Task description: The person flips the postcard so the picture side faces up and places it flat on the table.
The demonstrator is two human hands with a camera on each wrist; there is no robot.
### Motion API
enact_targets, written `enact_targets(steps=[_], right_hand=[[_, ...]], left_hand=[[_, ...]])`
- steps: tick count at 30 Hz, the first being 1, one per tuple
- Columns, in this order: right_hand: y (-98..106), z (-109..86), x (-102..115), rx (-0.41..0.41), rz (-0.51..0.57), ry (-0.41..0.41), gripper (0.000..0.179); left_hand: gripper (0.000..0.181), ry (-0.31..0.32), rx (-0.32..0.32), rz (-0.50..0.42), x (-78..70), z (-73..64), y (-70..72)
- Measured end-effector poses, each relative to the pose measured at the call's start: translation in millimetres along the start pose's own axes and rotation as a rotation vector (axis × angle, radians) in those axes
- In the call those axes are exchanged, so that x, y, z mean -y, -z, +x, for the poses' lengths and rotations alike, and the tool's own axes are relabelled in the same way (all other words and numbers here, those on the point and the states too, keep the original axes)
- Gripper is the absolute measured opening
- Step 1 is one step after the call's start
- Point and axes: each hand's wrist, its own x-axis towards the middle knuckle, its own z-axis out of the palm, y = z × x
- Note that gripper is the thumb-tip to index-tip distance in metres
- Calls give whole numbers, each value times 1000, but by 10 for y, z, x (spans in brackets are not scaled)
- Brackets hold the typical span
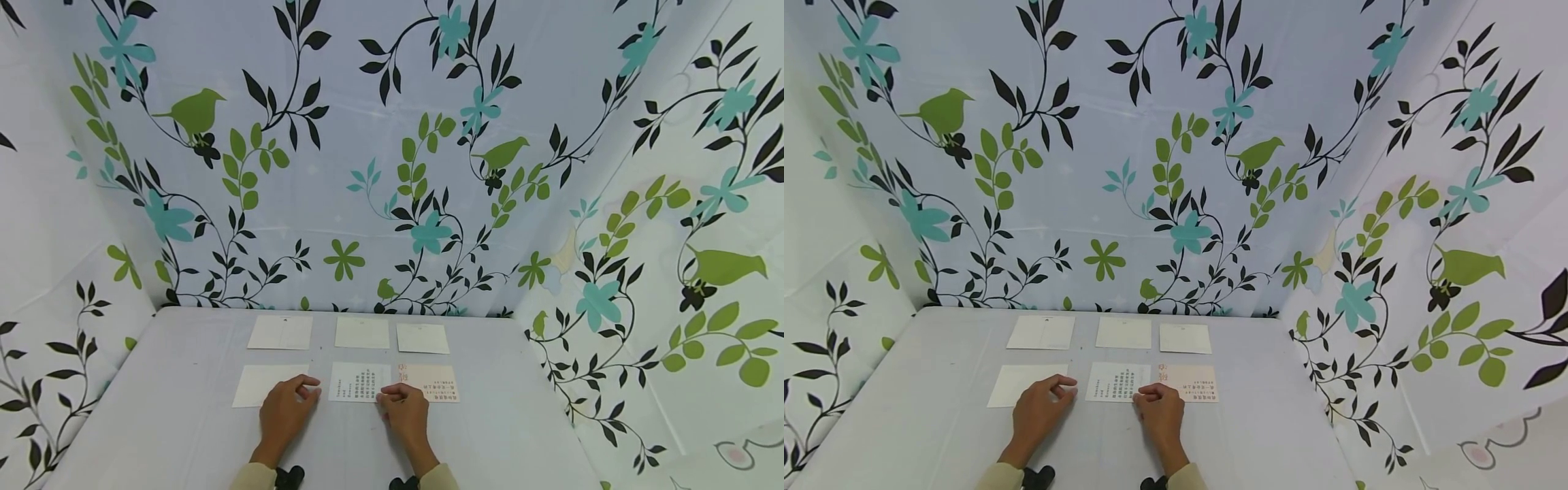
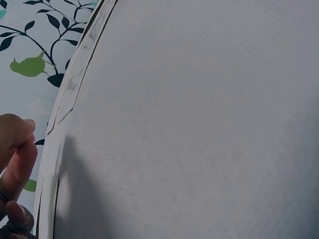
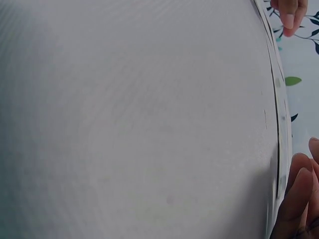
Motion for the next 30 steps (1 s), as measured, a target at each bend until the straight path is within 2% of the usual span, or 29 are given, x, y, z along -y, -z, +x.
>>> enact_targets(steps=[7, 19, 26, 30], right_hand=[[-54, 0, 14, 16, 5, 13, 11], [-137, -55, 61, 34, 17, 19, 9], [-159, -85, 111, 43, 26, 21, 7], [-178, -84, 99, 47, 25, 11, 6]], left_hand=[[14, 16, 33, 1, 70, 13, 65], [12, 17, -15, 15, 176, -1, 116], [13, 60, 38, 19, 240, -2, 152], [13, 64, 43, 12, 271, -1, 179]])
